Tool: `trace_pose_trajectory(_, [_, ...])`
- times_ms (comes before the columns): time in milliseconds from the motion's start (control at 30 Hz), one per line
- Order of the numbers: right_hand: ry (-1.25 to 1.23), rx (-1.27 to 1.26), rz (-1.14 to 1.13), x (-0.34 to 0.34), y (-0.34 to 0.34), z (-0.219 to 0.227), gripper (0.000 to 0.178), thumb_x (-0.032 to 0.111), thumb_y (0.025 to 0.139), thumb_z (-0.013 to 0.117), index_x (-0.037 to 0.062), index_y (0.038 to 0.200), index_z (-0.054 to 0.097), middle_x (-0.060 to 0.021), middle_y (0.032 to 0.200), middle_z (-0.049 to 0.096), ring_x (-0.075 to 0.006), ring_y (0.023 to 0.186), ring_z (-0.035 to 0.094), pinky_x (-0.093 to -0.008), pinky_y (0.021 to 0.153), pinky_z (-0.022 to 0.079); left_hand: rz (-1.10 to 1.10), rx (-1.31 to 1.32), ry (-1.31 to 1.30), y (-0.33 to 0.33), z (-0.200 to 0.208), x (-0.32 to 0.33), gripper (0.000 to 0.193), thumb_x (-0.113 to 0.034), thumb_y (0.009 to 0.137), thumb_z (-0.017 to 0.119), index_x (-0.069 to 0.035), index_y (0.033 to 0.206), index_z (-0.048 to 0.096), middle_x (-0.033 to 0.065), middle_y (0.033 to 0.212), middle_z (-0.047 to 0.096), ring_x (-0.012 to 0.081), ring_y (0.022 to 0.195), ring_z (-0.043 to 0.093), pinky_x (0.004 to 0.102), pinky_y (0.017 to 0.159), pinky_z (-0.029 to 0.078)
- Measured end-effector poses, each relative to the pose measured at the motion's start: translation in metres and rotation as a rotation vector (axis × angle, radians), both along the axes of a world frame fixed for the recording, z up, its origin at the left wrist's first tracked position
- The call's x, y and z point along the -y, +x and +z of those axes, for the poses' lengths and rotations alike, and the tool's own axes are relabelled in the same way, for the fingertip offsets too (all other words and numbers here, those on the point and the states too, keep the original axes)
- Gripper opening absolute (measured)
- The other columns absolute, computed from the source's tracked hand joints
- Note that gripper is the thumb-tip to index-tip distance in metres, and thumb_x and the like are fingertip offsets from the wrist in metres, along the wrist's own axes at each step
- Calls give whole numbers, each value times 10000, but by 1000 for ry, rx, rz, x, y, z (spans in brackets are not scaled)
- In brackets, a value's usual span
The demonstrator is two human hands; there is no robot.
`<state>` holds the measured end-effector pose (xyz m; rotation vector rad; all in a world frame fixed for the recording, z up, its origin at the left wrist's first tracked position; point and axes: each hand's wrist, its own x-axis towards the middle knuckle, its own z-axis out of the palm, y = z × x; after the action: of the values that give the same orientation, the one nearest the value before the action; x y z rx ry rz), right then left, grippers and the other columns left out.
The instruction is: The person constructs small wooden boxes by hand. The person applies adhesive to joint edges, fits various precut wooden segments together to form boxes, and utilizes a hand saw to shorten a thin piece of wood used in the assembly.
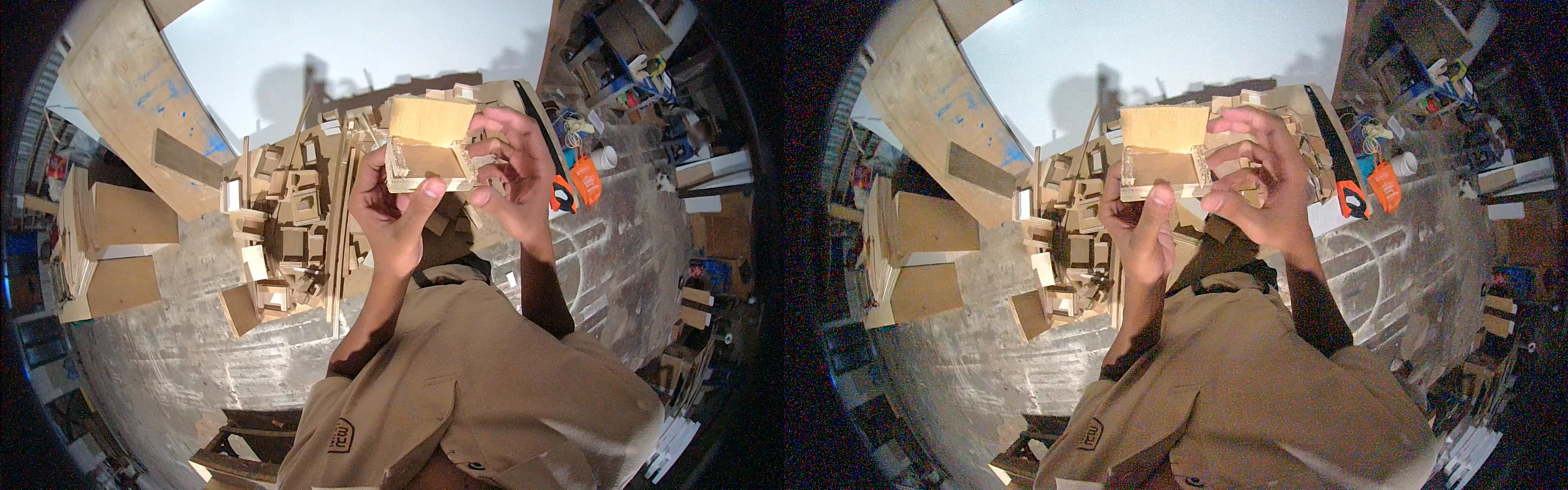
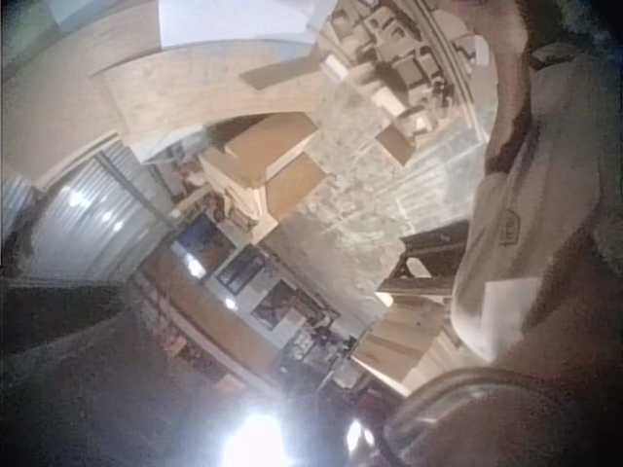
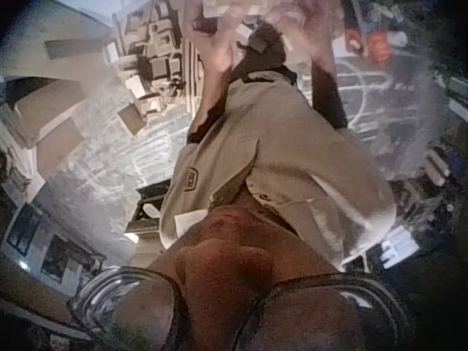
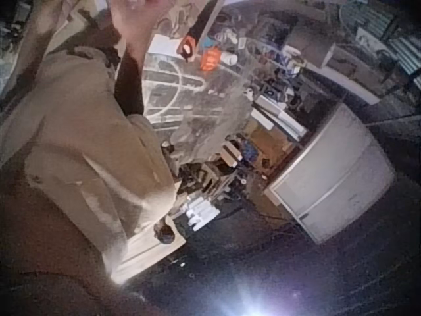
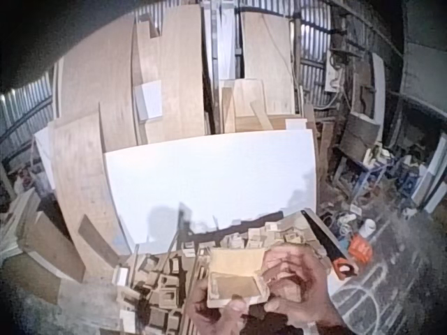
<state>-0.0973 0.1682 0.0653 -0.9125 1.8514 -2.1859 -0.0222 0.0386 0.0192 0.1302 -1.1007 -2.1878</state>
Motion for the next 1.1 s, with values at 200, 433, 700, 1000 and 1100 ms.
trace_pose_trajectory(200, [216,-280,-49,0,-5,-10,655,87,628,886,101,1232,633,-107,1274,565,-150,926,643,-255,729,563,4,18,57,-2,1,-1,412,-91,777,803,15,1103,572,64,971,659,87,849,604,231,766,477])
trace_pose_trajectory(433, [256,-396,-89,1,-8,-14,538,-16,657,821,95,1164,680,-123,1223,601,-139,887,654,-245,717,557,15,5,63,-4,1,-1,400,-87,776,807,11,1086,575,66,954,663,82,829,605,224,755,480])
trace_pose_trajectory(700, [220,-358,-96,4,-6,-15,543,-30,650,818,86,1162,676,-119,1196,621,-123,865,653,-236,712,553,0,5,65,-4,0,1,379,-80,780,800,8,1072,575,70,967,654,83,842,598,227,756,478])
trace_pose_trajectory(1000, [204,-355,-95,-2,-8,-17,645,40,635,861,42,1233,619,-127,1206,625,-135,854,659,-250,719,549,21,9,-59,-3,-2,4,458,-77,764,808,28,1127,550,78,994,652,105,889,610,246,800,481])
trace_pose_trajectory(1100, [58,-286,-54,-12,-14,-20,608,98,697,844,-12,1237,586,-160,1207,632,-149,847,667,-256,725,546,30,-25,-115,-5,-10,8,498,-89,745,823,31,1141,545,77,994,652,109,889,612,254,802,483])
